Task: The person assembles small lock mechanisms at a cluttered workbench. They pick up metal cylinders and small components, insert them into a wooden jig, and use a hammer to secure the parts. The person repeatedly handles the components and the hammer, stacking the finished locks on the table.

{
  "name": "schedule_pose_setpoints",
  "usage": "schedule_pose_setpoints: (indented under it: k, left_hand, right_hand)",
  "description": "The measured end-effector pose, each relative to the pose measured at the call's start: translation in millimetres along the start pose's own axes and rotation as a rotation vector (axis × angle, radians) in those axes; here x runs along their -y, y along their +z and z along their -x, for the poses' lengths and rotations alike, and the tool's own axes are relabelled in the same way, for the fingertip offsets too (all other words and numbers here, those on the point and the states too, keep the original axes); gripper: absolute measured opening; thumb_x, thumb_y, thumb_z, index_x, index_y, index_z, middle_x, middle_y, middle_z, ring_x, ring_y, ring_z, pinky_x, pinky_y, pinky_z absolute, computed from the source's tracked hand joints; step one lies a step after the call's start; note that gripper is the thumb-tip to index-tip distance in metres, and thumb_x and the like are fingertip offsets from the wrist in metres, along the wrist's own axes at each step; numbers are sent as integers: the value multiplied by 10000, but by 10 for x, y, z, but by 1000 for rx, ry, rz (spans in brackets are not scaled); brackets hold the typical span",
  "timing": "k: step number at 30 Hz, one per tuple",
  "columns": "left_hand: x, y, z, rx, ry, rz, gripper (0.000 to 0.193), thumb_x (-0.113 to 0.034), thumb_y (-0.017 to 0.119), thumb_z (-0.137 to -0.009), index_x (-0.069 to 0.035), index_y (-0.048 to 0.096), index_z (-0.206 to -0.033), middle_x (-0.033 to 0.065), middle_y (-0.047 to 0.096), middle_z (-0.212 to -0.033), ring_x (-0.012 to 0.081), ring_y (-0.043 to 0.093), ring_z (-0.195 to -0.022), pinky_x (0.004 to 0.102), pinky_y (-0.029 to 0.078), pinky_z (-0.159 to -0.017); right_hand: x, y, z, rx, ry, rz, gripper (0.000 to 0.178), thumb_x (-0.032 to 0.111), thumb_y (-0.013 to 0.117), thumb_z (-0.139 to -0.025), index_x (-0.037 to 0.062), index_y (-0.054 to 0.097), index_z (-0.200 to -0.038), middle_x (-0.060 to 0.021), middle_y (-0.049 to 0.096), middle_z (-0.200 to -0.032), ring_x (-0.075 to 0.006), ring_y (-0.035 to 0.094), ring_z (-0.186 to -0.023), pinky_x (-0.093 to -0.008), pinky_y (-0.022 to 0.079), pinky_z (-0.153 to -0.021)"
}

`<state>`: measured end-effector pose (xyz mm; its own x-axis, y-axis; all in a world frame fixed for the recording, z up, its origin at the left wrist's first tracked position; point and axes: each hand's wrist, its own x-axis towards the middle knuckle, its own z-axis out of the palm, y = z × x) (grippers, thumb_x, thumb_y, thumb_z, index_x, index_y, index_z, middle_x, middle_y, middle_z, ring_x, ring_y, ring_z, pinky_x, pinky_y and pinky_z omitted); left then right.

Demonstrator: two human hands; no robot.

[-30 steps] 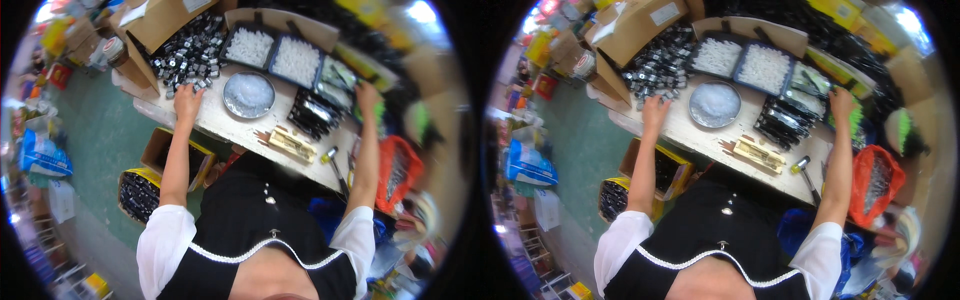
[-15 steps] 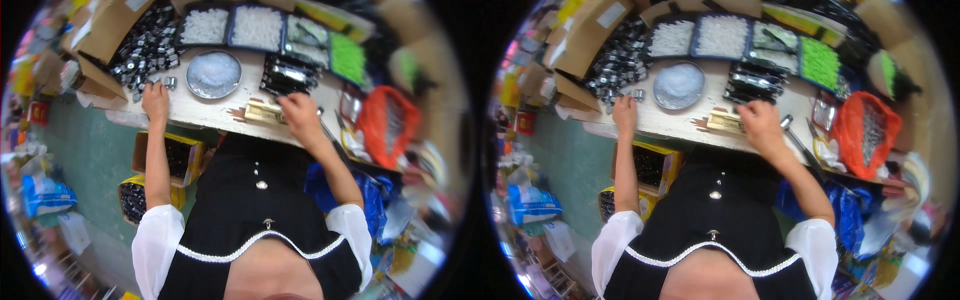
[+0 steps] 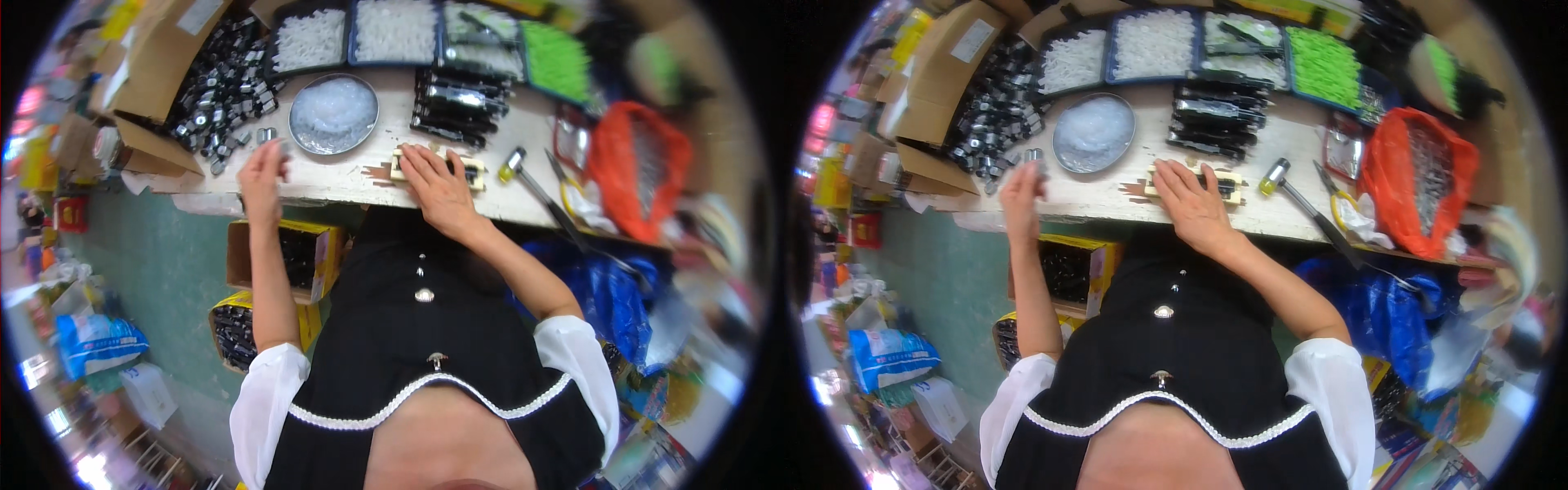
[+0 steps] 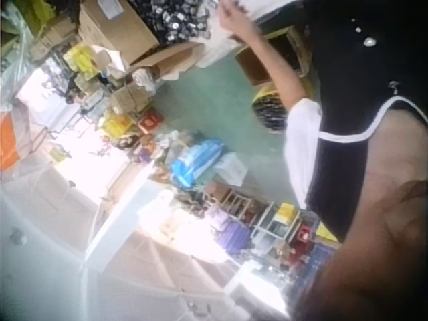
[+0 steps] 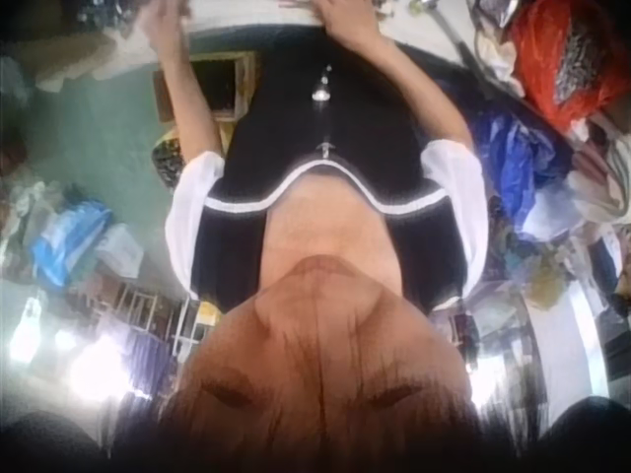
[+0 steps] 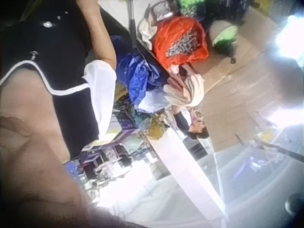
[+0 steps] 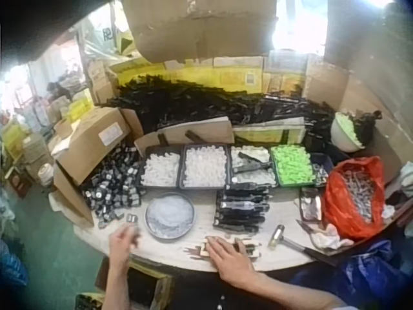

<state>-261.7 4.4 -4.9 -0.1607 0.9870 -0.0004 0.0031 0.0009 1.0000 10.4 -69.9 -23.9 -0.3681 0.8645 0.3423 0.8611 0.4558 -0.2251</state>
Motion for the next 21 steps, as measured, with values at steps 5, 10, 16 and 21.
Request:
schedule_pose_setpoints:
  k: [5,10,16,21]
  left_hand:
    - [-145,850,255,468,-28,-323,239,-212,549,-886,-17,642,-987,24,595,-675,68,494,-566,209,411,-508]
    - [15,1355,285,530,435,-712,192,-183,580,-828,-13,655,-877,144,611,-662,223,598,-585,317,465,-572]
    - [26,1308,246,521,199,-651,118,-121,625,-777,-26,661,-836,121,594,-611,236,588,-547,318,473,-560]
    - [463,1256,322,364,128,-312,82,-37,644,-759,-33,653,-841,39,543,-662,129,535,-572,238,440,-517]
  right_hand:
    - [-135,-37,-10,-278,169,-486,175,74,544,-825,22,592,-985,-77,591,-1069,-251,512,-969,-386,351,-859]
    - [-185,-39,64,-336,255,-528,155,59,551,-823,17,599,-964,-81,598,-1004,-248,518,-908,-349,365,-800]
    - [-174,-61,79,-329,235,-466,156,58,564,-812,19,602,-958,-83,598,-970,-245,514,-885,-347,363,-785]
    - [-148,-75,51,-330,242,-465,148,57,563,-813,19,605,-950,-82,598,-973,-246,512,-885,-345,357,-798]
